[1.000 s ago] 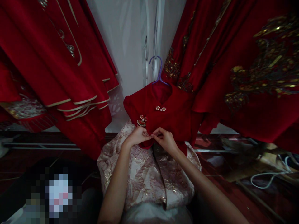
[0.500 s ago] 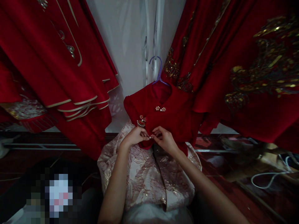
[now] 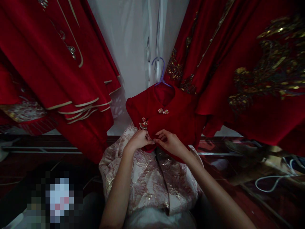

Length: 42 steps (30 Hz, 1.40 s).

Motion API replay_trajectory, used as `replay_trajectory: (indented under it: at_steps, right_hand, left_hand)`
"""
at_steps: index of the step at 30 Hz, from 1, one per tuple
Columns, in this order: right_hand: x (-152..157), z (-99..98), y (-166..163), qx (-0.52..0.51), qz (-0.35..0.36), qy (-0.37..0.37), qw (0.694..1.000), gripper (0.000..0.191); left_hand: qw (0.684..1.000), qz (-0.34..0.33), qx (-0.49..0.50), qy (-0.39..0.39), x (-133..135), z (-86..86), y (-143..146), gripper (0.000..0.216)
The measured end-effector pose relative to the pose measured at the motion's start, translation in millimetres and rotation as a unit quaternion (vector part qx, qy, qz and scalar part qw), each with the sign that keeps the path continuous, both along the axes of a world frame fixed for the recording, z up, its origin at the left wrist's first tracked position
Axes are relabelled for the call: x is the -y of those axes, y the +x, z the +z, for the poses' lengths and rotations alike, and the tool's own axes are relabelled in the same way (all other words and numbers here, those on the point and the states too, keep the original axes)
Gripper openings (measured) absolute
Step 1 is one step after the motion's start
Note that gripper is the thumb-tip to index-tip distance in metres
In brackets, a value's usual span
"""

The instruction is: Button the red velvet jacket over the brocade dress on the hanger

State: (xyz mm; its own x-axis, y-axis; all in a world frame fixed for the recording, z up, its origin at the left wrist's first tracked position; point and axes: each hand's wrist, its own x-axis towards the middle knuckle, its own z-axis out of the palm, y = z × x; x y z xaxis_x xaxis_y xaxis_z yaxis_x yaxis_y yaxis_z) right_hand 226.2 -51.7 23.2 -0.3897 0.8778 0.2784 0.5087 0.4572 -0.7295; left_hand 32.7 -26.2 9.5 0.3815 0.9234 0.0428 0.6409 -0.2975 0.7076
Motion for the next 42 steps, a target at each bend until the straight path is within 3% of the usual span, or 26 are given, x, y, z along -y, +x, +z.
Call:
replay_trajectory:
  at_steps: [7,25,34,42]
  right_hand:
    - [-10,-23.1,1,0.016,0.003,-0.035,0.999,0.022]
    - [-15,-27.2,1,-0.016,0.006,-0.075,0.997,0.023]
    - [-16,-31.2,0,-0.033,0.010,-0.077,0.996,0.021]
    - [-15,-27.8,-3,-0.029,0.003,-0.077,0.997,0.019]
  left_hand:
    - [1.000,-0.013,-0.006,0.008,-1,-1.5,-2,0.029]
    - [0.999,-0.029,-0.014,0.003,-3,-5.0,3,0.015]
    - [0.999,-0.015,-0.008,-0.028,-5,-6.5,3,0.022]
    - [1.000,-0.015,-0.016,0.010,-3,-2.8,0,0.026]
